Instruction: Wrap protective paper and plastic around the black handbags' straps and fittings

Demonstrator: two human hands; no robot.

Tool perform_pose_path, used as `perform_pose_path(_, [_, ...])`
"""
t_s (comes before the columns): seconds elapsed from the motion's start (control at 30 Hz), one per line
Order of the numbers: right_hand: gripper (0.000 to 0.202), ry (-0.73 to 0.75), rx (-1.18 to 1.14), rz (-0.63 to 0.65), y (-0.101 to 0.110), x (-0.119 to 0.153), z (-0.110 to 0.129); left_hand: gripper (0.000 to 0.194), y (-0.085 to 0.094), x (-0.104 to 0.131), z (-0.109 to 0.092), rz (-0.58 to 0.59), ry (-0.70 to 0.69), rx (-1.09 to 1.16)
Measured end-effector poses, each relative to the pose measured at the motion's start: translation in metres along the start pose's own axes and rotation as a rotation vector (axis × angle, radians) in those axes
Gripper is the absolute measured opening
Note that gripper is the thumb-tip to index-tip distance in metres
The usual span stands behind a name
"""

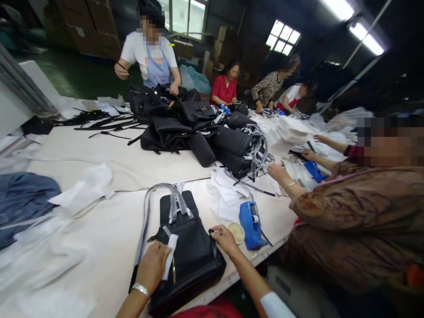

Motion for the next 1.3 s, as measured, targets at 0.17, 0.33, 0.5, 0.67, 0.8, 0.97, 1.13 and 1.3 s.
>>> perform_pose_path(0.17, [0.034, 0.229, -0.155, -0.052, 0.003, 0.012, 0.044, 0.039, 0.015, -0.006, -0.022, -0.232, -0.010, 0.031])
perform_pose_path(0.33, [0.030, 0.354, -0.116, 0.261, -0.035, 0.026, 0.073, 0.048, -0.058, -0.027, -0.076, 0.093, 0.050, 0.923])
perform_pose_path(0.5, [0.023, 0.314, 0.364, 0.175, 0.014, 0.004, 0.061, 0.045, -0.107, -0.027, -0.090, 0.087, 0.294, 1.365])
perform_pose_path(0.67, [0.053, 0.281, 1.096, -0.192, 0.074, -0.035, 0.048, 0.036, -0.105, -0.030, -0.091, -0.006, 0.310, 1.413])
perform_pose_path(0.8, [0.029, 0.287, 1.212, -0.167, 0.078, -0.055, 0.041, 0.033, -0.107, -0.034, -0.094, -0.083, 0.331, 1.444])
perform_pose_path(0.97, [0.020, 0.324, 1.079, -0.074, 0.087, -0.059, 0.046, 0.034, -0.113, -0.039, -0.101, -0.131, 0.371, 1.598])
perform_pose_path(1.13, [0.024, 0.330, 0.843, 0.058, 0.090, -0.068, 0.036, 0.037, -0.101, -0.053, -0.101, -0.215, 0.359, 1.562])
perform_pose_path(1.3, [0.029, 0.302, 0.832, 0.019, 0.102, -0.068, 0.035, 0.038, -0.091, -0.066, -0.098, -0.264, 0.355, 1.459])
Point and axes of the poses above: each hand's wrist, its own x-axis away from the middle knuckle, its own y-axis out of the back of the hand, z = x × y, the point moved 10 cm from there along -x, towards the middle knuckle, and after that the axes turned 13 degrees about z, right-handed, at the moved point
